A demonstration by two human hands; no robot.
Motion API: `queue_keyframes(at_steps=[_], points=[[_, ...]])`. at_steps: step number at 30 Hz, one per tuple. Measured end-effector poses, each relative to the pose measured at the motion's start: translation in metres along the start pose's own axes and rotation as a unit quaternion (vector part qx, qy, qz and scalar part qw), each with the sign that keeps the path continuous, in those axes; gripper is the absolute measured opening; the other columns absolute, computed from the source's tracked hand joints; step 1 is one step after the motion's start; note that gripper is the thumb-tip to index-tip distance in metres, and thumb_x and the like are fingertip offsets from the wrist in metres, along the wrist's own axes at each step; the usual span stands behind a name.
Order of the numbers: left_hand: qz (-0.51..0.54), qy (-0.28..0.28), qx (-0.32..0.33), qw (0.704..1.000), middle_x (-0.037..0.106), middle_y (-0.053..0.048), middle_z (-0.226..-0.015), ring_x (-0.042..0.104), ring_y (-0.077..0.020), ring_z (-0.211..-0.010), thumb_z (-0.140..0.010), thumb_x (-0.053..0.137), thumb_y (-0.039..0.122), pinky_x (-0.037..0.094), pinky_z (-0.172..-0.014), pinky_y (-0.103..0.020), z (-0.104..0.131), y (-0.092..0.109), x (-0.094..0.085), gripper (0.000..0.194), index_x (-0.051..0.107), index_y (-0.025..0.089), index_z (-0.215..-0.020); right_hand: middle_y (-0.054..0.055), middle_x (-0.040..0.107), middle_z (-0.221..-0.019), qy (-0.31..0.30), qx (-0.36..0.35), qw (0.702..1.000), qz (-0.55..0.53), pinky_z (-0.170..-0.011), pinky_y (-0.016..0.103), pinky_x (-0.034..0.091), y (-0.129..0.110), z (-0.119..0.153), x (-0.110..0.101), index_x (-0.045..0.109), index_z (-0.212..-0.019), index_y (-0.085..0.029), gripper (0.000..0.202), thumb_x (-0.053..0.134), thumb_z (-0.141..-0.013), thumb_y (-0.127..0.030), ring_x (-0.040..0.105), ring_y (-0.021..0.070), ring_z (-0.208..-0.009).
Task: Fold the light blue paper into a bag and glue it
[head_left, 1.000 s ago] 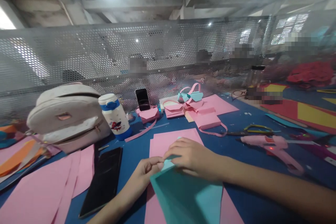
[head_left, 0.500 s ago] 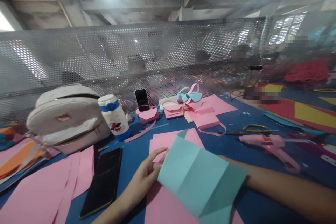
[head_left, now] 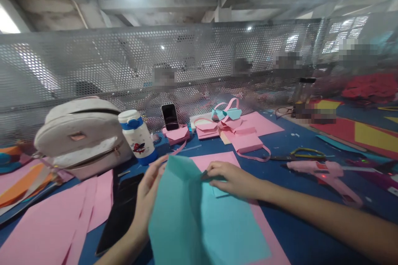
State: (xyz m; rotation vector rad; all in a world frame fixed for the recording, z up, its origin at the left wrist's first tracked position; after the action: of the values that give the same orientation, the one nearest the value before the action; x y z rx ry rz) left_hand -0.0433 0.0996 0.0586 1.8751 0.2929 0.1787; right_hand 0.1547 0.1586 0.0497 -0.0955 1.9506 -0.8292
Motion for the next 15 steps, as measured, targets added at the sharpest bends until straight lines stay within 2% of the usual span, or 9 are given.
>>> queue_keyframes(at_steps=[2, 4, 6, 7, 8, 11, 12, 14, 15], points=[[0.049, 0.041, 0.033, 0.997, 0.065, -0.009, -0.126, 0.059, -0.0282, -0.120, -0.091, 0.060, 0.036, 0.047, -0.101, -0.041, -0.002, 0.025, -0.008, 0.042, 0.053, 0.020, -0.130, 0.010, 0.064, -0.108, 0.008, 0.049, 0.998, 0.029, -0.092, 0.033, 0.047, 0.008, 0.002, -0.002, 0.067, -0.116, -0.014, 0.029, 0.057, -0.089, -0.010, 0.061, 0.0207, -0.103], [0.057, 0.078, 0.151, 0.984, 0.065, -0.007, -0.126, 0.054, -0.0271, -0.125, -0.093, 0.057, 0.028, 0.038, -0.111, -0.041, 0.004, 0.058, -0.013, 0.033, 0.058, 0.019, -0.125, 0.013, 0.062, -0.113, -0.008, 0.075, 0.995, 0.068, -0.093, 0.036, 0.047, 0.011, 0.004, -0.002, 0.065, -0.122, -0.013, 0.034, 0.057, -0.089, -0.012, 0.059, 0.0234, -0.107], [-0.007, 0.102, 0.261, 0.960, 0.061, -0.004, -0.129, 0.050, -0.0255, -0.129, -0.094, 0.053, 0.019, 0.034, -0.114, -0.041, 0.019, 0.084, -0.013, 0.031, 0.059, 0.023, -0.123, 0.014, 0.061, -0.116, -0.026, 0.077, 0.990, 0.112, -0.095, 0.038, 0.046, 0.008, 0.006, 0.000, 0.064, -0.123, -0.013, 0.035, 0.058, -0.089, -0.014, 0.056, 0.0254, -0.112], [-0.061, 0.087, 0.310, 0.945, 0.058, -0.003, -0.133, 0.048, -0.0240, -0.130, -0.094, 0.049, 0.014, 0.034, -0.114, -0.039, 0.028, 0.092, -0.008, 0.034, 0.058, 0.025, -0.125, 0.015, 0.060, -0.116, -0.032, 0.071, 0.988, 0.136, -0.095, 0.039, 0.046, 0.005, 0.007, 0.001, 0.065, -0.121, -0.012, 0.033, 0.058, -0.089, -0.014, 0.055, 0.0259, -0.112], [-0.149, 0.015, 0.358, 0.922, 0.058, -0.003, -0.131, 0.051, -0.0226, -0.126, -0.091, 0.049, 0.009, 0.037, -0.111, -0.036, 0.037, 0.095, 0.006, 0.035, 0.060, 0.024, -0.121, 0.015, 0.060, -0.114, -0.037, 0.065, 0.984, 0.159, -0.094, 0.039, 0.045, 0.001, 0.008, 0.002, 0.065, -0.118, -0.012, 0.030, 0.058, -0.089, -0.014, 0.055, 0.0261, -0.111], [-0.359, -0.243, 0.406, 0.804, 0.068, -0.004, -0.116, 0.062, -0.0188, -0.106, -0.086, 0.045, 0.001, 0.041, -0.106, -0.036, 0.062, 0.068, 0.050, 0.045, 0.058, 0.022, -0.123, 0.013, 0.060, -0.107, -0.047, 0.053, 0.975, 0.211, -0.090, 0.039, 0.045, -0.011, 0.011, 0.006, 0.066, -0.110, -0.012, 0.022, 0.058, -0.090, -0.016, 0.054, 0.0263, -0.106], [-0.406, -0.284, 0.381, 0.781, 0.067, -0.008, -0.119, 0.063, -0.0205, -0.106, -0.087, 0.043, 0.001, 0.045, -0.103, -0.038, 0.065, 0.053, 0.057, 0.045, 0.056, 0.019, -0.126, 0.013, 0.060, -0.107, -0.049, 0.053, 0.973, 0.220, -0.090, 0.039, 0.045, -0.014, 0.012, 0.006, 0.065, -0.110, -0.012, 0.022, 0.059, -0.090, -0.017, 0.054, 0.0262, -0.105], [-0.457, -0.292, 0.356, 0.761, 0.067, -0.012, -0.120, 0.064, -0.0247, -0.106, -0.090, 0.042, 0.006, 0.053, -0.094, -0.041, 0.065, 0.030, 0.064, 0.040, 0.055, 0.014, -0.128, 0.013, 0.060, -0.109, -0.052, 0.059, 0.969, 0.232, -0.089, 0.038, 0.045, -0.018, 0.013, 0.006, 0.064, -0.111, -0.014, 0.023, 0.061, -0.090, -0.020, 0.053, 0.0260, -0.105], [-0.485, -0.301, 0.332, 0.751, 0.064, -0.014, -0.127, 0.061, -0.0273, -0.113, -0.092, 0.043, 0.010, 0.052, -0.096, -0.045, 0.064, 0.018, 0.067, 0.041, 0.052, 0.013, -0.132, 0.013, 0.060, -0.110, -0.054, 0.060, 0.967, 0.240, -0.089, 0.038, 0.045, -0.019, 0.014, 0.006, 0.064, -0.112, -0.014, 0.023, 0.062, -0.090, -0.022, 0.054, 0.0262, -0.105]])
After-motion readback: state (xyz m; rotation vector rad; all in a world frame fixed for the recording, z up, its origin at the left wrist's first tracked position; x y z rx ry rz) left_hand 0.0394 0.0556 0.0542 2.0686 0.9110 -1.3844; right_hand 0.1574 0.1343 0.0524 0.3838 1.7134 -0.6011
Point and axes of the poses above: each hand's wrist, its own z-axis away from the middle knuckle, its own x-axis out of the palm, y = z × x, the point moved 6 cm from there along -z, towards the middle knuckle
